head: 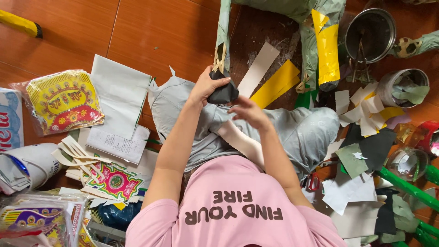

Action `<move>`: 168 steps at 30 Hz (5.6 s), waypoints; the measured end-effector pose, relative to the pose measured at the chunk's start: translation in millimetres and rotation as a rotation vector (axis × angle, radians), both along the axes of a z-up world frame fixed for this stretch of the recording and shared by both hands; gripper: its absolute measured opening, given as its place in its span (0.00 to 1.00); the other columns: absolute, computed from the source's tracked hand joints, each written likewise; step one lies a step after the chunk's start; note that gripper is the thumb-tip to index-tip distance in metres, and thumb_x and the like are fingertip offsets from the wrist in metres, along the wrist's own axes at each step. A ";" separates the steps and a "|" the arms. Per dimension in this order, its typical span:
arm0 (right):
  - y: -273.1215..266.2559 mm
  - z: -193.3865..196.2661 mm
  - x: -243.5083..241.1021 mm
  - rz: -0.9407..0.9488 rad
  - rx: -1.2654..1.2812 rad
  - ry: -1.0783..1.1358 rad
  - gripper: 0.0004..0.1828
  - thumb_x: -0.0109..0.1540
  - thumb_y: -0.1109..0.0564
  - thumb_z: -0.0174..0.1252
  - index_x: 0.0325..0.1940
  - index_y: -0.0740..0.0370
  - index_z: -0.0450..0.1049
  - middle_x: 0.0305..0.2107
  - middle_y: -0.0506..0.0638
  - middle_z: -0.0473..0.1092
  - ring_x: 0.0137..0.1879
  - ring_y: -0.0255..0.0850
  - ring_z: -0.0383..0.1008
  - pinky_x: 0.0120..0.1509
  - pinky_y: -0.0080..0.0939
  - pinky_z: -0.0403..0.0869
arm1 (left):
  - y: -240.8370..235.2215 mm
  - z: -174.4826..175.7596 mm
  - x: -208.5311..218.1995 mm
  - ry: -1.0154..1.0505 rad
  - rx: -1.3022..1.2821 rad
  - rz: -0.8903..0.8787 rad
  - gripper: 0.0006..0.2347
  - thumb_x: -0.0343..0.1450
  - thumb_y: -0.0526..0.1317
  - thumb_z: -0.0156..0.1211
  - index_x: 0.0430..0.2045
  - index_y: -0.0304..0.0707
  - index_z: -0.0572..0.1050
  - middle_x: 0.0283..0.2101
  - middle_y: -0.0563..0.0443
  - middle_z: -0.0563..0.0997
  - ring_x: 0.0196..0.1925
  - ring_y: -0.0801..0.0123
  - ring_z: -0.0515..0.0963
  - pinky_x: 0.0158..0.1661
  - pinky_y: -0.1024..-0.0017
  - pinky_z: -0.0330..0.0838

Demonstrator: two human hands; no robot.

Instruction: Decorating paper-mache animal figures by gluing on colored paper and decorative elements.

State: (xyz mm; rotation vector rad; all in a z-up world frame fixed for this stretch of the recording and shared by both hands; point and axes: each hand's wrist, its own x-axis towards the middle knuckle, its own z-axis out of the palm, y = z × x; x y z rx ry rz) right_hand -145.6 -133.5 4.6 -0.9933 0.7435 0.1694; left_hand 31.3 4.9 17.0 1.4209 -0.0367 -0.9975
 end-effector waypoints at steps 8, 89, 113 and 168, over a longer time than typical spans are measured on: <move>27.6 -23.9 33.6 -0.216 0.407 -0.247 0.12 0.68 0.59 0.64 0.48 0.61 0.67 0.26 0.42 0.65 0.25 0.29 0.62 0.26 0.30 0.61 | -0.1 4.7 -1.4 0.028 -0.023 -0.012 0.28 0.62 0.39 0.75 0.55 0.30 0.68 0.46 0.45 0.80 0.46 0.67 0.81 0.45 0.69 0.79; -362.4 42.5 -46.1 0.003 -2.005 0.631 0.06 0.64 0.63 0.57 0.37 0.65 0.80 0.39 0.60 0.75 0.39 0.58 0.79 0.41 0.54 0.78 | 15.2 -29.2 3.3 0.389 -0.057 -0.004 0.10 0.75 0.41 0.59 0.44 0.39 0.68 0.29 0.47 0.77 0.26 0.62 0.79 0.28 0.63 0.77; -383.7 -46.0 -33.7 -0.138 -0.881 0.002 0.24 0.68 0.64 0.45 0.69 0.63 0.68 0.59 0.51 0.73 0.63 0.38 0.71 0.68 0.33 0.66 | -5.0 -10.7 -8.6 0.361 -0.108 0.078 0.14 0.78 0.53 0.46 0.44 0.44 0.65 0.30 0.46 0.78 0.25 0.63 0.78 0.27 0.66 0.77; 43.8 28.6 27.7 -0.509 0.001 -0.318 0.09 0.67 0.64 0.58 0.51 0.67 0.76 0.42 0.52 0.78 0.44 0.40 0.81 0.48 0.43 0.82 | 45.5 -12.6 -41.3 -0.006 0.037 0.390 0.11 0.69 0.34 0.64 0.43 0.37 0.73 0.37 0.52 0.81 0.38 0.72 0.81 0.41 0.69 0.78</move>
